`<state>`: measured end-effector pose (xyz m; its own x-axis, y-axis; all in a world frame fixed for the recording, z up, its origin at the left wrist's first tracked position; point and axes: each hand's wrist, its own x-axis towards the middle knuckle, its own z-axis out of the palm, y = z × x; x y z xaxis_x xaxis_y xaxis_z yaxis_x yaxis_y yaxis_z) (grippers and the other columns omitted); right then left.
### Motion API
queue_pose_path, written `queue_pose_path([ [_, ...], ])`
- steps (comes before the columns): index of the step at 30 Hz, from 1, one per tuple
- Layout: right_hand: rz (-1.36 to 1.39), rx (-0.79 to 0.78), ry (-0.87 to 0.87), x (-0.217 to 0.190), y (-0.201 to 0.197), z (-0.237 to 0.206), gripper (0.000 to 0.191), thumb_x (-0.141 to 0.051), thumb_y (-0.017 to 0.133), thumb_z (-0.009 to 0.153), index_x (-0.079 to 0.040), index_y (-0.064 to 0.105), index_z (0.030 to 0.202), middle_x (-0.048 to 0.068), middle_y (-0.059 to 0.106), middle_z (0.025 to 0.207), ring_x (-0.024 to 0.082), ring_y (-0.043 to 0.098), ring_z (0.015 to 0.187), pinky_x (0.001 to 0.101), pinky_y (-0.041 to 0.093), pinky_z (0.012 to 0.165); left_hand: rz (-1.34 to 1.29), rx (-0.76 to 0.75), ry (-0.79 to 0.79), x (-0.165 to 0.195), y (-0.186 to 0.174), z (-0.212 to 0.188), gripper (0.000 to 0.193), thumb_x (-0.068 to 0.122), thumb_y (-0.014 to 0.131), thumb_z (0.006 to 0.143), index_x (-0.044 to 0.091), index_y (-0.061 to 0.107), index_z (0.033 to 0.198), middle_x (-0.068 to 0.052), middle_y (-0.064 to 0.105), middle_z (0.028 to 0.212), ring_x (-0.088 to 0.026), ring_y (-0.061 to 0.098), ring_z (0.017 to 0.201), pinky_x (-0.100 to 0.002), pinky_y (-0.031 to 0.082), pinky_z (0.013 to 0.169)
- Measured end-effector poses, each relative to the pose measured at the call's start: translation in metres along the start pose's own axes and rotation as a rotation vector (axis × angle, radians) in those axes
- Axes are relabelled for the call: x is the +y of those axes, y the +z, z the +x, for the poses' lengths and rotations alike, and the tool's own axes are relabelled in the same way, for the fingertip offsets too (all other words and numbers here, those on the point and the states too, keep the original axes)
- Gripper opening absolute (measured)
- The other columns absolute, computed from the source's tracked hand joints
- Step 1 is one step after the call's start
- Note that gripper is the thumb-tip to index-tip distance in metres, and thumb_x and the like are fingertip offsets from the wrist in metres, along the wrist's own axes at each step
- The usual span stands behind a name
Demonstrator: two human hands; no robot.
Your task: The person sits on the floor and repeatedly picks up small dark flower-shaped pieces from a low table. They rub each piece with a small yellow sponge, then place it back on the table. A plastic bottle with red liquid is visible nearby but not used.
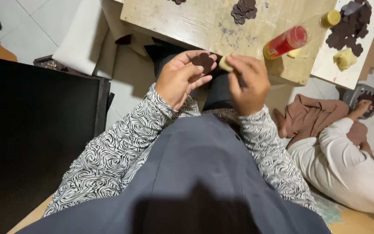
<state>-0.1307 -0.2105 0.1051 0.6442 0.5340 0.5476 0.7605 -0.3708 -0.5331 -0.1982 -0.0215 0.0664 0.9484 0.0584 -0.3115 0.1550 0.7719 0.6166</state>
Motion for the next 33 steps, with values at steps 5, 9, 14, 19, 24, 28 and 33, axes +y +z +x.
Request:
queue_pose_path([
  [5,0.059,-0.086,-0.219,-0.009,0.004,0.000,0.035,0.005,0.079,0.087,-0.005,0.072,0.119,0.011,0.070,0.122,0.032,0.066,0.113,0.0413,0.055,0.100,-0.277,-0.061,0.001,0.003,0.001,0.001,0.018,0.003,0.042,0.098,0.000,0.058,0.106,-0.027,0.061,0.138,-0.033,0.062,0.123,-0.043,0.054,0.104],
  [9,0.090,-0.093,-0.168,-0.015,0.001,0.005,0.038,0.003,0.078,0.082,-0.006,0.073,0.119,0.010,0.071,0.121,0.031,0.066,0.110,0.0417,0.054,0.100,-0.412,-0.249,0.085,0.004,-0.006,-0.001,0.021,0.017,0.042,0.099,0.000,0.053,0.092,-0.035,0.051,0.149,-0.040,0.054,0.140,-0.052,0.047,0.118],
  [14,0.160,-0.191,-0.322,-0.021,-0.005,0.010,0.038,-0.002,0.079,0.081,-0.005,0.072,0.118,0.012,0.069,0.115,0.032,0.066,0.108,0.0430,0.054,0.096,-0.514,-0.424,0.053,0.007,-0.009,-0.001,0.040,0.034,0.043,0.105,-0.003,0.055,0.101,-0.036,0.044,0.157,-0.042,0.047,0.147,-0.052,0.038,0.124],
  [19,0.176,-0.188,-0.277,-0.026,-0.006,0.010,0.034,-0.002,0.078,0.086,-0.003,0.071,0.120,0.011,0.068,0.112,0.033,0.068,0.107,0.0432,0.055,0.097,-0.607,-0.431,-0.051,0.016,-0.006,-0.004,0.068,0.046,0.042,0.102,-0.004,0.049,0.147,-0.028,0.037,0.162,-0.038,0.041,0.153,-0.052,0.035,0.129],
  [24,0.153,-0.032,-0.086,-0.033,-0.003,0.009,0.034,-0.001,0.076,0.092,-0.003,0.069,0.125,0.012,0.069,0.119,0.030,0.067,0.112,0.0389,0.055,0.097,-0.605,-0.549,-0.094,0.016,0.000,-0.008,0.082,0.052,0.045,0.102,0.001,0.030,0.165,-0.023,0.033,0.167,-0.032,0.040,0.151,-0.044,0.030,0.129],
  [28,0.120,-0.127,-0.126,-0.037,0.009,0.015,0.033,-0.005,0.079,0.089,-0.007,0.071,0.121,0.017,0.068,0.127,0.032,0.066,0.113,0.0400,0.054,0.100,-0.474,-0.511,-0.031,0.003,0.004,-0.004,0.083,0.045,0.049,0.098,0.002,0.026,0.165,-0.021,0.030,0.170,-0.031,0.037,0.156,-0.046,0.028,0.135],
  [33,0.191,-0.181,-0.046,-0.035,0.020,0.014,0.027,-0.003,0.078,0.085,-0.007,0.072,0.111,0.012,0.069,0.125,0.030,0.066,0.114,0.0406,0.054,0.102,-0.364,-0.305,-0.020,-0.013,-0.005,0.005,0.079,0.043,0.047,0.102,0.008,0.017,0.166,-0.019,0.027,0.170,-0.030,0.034,0.153,-0.044,0.027,0.130],
])
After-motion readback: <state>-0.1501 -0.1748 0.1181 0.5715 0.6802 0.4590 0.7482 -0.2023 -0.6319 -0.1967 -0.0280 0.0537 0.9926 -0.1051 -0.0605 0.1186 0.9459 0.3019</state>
